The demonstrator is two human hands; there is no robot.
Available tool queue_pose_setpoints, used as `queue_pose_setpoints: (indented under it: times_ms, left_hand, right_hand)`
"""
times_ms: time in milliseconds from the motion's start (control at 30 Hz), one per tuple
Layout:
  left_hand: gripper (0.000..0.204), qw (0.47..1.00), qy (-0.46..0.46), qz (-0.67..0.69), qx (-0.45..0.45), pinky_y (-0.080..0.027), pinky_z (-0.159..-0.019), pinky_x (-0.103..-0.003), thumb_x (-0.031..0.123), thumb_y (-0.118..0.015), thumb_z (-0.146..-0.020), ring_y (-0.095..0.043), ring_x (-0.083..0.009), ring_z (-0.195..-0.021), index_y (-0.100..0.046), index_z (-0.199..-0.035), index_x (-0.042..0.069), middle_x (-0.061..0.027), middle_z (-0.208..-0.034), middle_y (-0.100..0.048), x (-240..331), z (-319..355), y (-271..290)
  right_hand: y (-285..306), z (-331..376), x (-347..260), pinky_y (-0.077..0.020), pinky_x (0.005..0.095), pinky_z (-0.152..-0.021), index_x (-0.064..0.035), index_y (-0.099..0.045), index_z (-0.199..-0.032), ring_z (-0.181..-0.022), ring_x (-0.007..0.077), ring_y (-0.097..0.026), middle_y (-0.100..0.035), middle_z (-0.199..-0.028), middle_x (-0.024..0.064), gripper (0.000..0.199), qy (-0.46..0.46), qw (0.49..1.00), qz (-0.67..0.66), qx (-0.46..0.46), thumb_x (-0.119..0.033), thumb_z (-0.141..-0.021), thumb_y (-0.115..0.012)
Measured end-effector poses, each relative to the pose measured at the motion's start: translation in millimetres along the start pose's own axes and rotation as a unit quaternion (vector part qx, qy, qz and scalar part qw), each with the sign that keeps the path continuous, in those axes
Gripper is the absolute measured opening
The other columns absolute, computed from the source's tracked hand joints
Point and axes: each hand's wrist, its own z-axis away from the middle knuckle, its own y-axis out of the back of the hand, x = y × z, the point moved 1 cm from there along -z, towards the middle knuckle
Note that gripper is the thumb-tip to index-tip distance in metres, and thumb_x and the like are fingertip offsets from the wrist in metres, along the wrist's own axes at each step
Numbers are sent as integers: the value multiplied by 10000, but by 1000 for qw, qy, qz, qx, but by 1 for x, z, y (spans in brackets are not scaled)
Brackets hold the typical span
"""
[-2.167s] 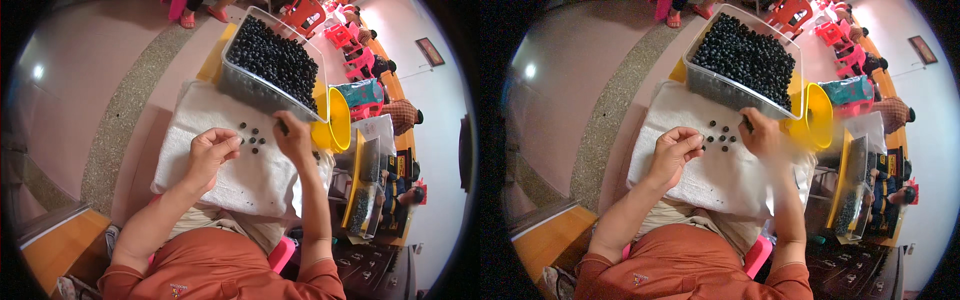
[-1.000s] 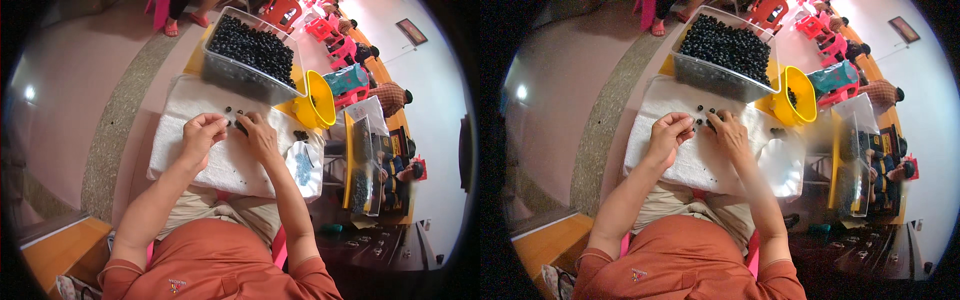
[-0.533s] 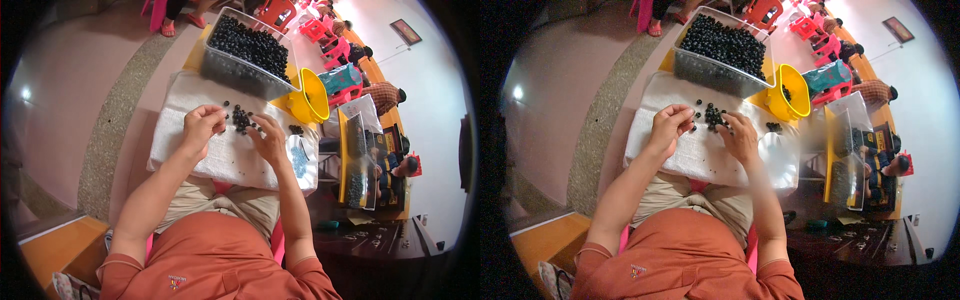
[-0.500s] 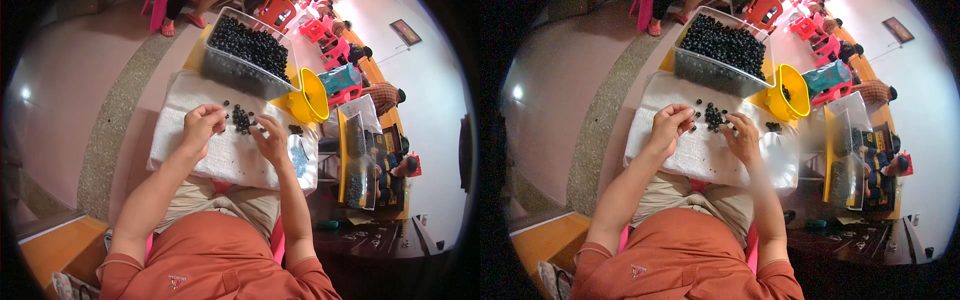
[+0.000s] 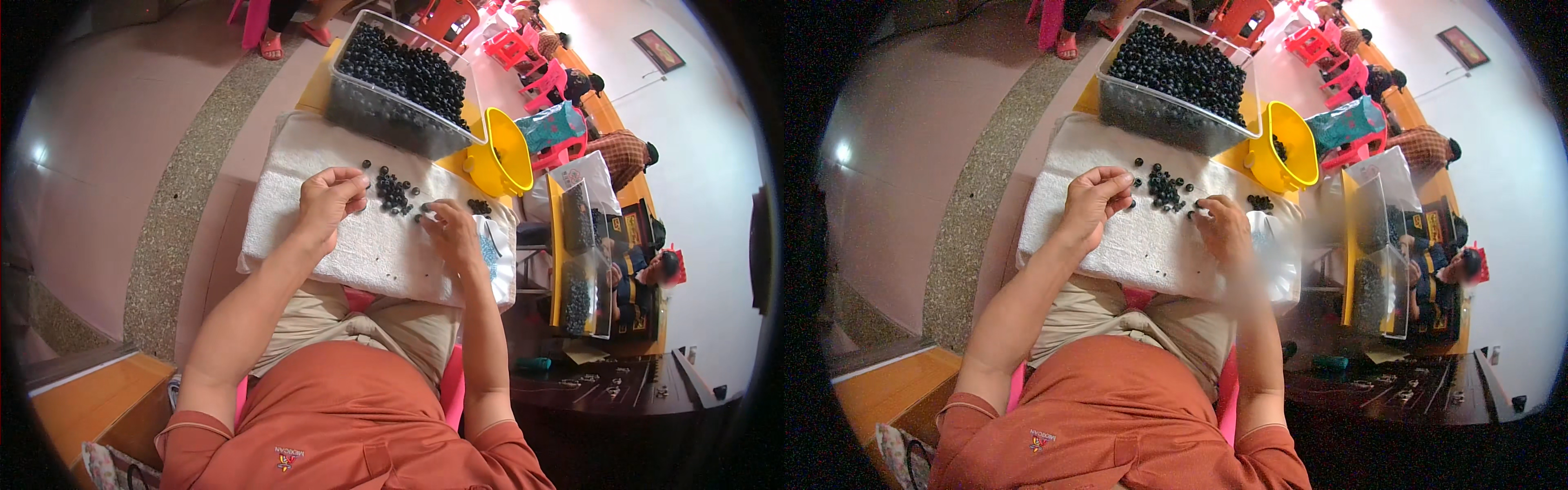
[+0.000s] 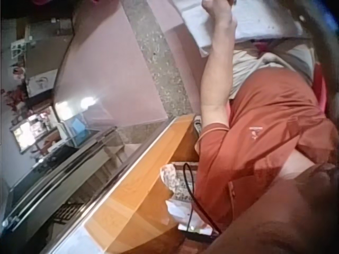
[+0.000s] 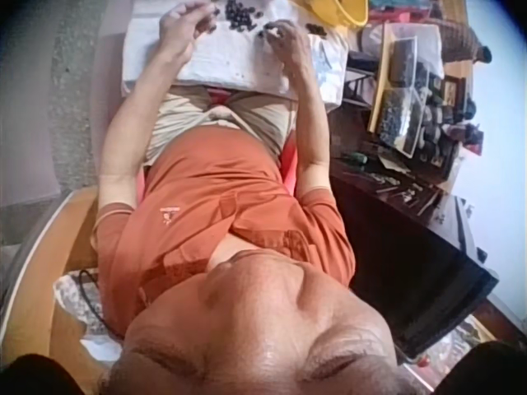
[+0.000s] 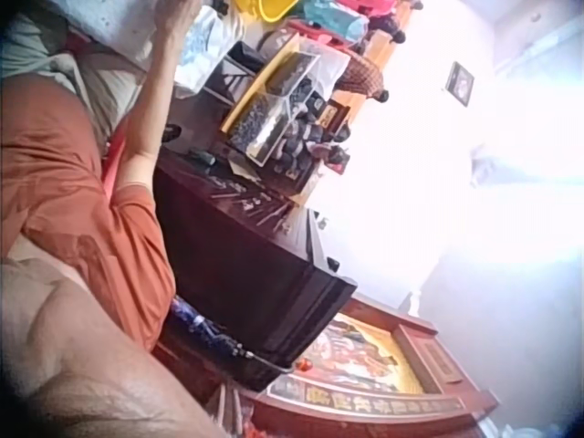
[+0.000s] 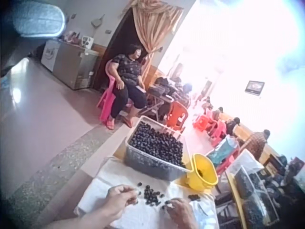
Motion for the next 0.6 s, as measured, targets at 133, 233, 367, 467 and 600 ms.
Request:
queue_pose_setpoints:
  times_ms: [133, 233, 367, 467, 600]
  left_hand:
    - [110, 1000, -4, -5, -5, -552, -644, -220, 87, -721, -848, -617, -81, -696, -654, -932, 67, -7, -794, -649, -3, -2, -1]
    - [108, 1000, -3, -4, -5, -557, -638, -221, 84, -719, -849, -620, -82, -697, -654, -934, 63, -12, -801, -651, -4, -2, 0]
    - [101, 1000, 1, -6, -4, -558, -643, -223, 77, -716, -851, -621, -85, -698, -654, -930, 64, -12, -807, -652, -5, -1, -2]
    - [102, 1000, 2, -11, -5, -558, -652, -224, 74, -717, -850, -621, -87, -698, -656, -931, 65, -13, -811, -654, -7, 0, -4]
    - [100, 1000, 2, -11, -7, -558, -658, -225, 75, -717, -851, -621, -88, -697, -658, -931, 66, -14, -818, -657, -7, 1, -2]
  right_hand:
    - [-3, 5, 5, -521, 328, -768, -3, -664, -1078, -848, 241, -653, -659, -1039, 111, 298, -31, 997, -53, -55, -51, -790, -725]
    - [-2, 5, -3, -520, 324, -749, -7, -669, -1073, -821, 239, -658, -663, -1019, 114, 301, -27, 995, -76, -52, -48, -781, -729]
    - [-7, 2, -6, -519, 328, -728, -25, -681, -1060, -790, 256, -662, -665, -980, 108, 300, 7, 999, -30, -36, -83, -773, -747]
    - [-14, -2, -9, -515, 376, -791, -74, -698, -1043, -920, 284, -657, -659, -1029, 93, 258, -1, 998, 35, -50, -209, -824, -713]
    - [-19, -6, -20, -507, 392, -798, -88, -704, -1033, -934, 298, -644, -655, -1016, 92, 243, -16, 998, 41, -50, -227, -834, -696]
